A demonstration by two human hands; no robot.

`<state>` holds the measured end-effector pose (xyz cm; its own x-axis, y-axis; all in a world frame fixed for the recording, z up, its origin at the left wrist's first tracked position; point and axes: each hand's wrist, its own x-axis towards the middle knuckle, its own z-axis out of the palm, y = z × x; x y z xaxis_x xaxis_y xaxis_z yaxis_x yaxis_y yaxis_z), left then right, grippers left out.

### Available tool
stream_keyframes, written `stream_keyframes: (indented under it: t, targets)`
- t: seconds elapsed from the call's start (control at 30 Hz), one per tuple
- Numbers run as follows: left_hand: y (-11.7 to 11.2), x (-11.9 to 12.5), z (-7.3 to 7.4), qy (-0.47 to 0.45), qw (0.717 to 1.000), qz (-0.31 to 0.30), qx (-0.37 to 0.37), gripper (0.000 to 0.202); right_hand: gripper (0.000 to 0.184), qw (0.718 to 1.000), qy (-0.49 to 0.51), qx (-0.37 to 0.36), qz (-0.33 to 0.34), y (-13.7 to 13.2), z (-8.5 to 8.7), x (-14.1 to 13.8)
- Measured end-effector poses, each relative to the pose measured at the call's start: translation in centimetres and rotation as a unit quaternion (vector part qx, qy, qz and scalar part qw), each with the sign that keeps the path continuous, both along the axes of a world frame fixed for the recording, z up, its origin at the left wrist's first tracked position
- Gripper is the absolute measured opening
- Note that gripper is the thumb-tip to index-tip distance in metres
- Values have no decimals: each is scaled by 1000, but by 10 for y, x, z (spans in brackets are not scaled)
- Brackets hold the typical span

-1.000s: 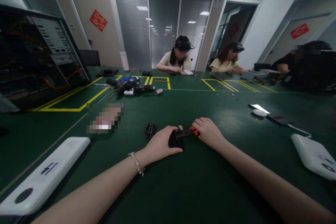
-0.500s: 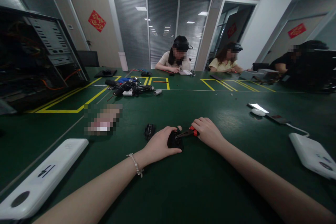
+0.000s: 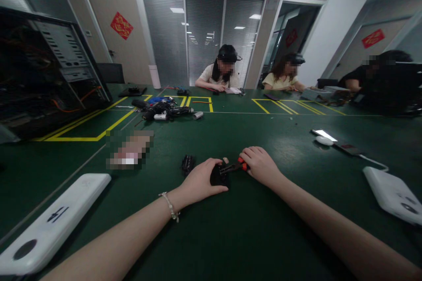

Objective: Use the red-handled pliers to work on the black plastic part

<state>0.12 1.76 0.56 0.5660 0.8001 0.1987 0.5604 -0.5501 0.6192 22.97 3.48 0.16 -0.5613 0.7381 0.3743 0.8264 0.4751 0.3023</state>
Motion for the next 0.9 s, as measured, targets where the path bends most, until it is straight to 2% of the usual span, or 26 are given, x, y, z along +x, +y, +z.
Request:
stream_keyframes:
  t: [0.3, 0.9]
  targets:
    - [-1, -1, 3, 2, 1000, 3, -16, 60, 30, 1000, 18, -2, 13, 0, -2, 1]
    - [0, -1, 1, -2, 1000, 1, -17, 62, 23, 1000, 17, -7, -9, 0, -2, 2]
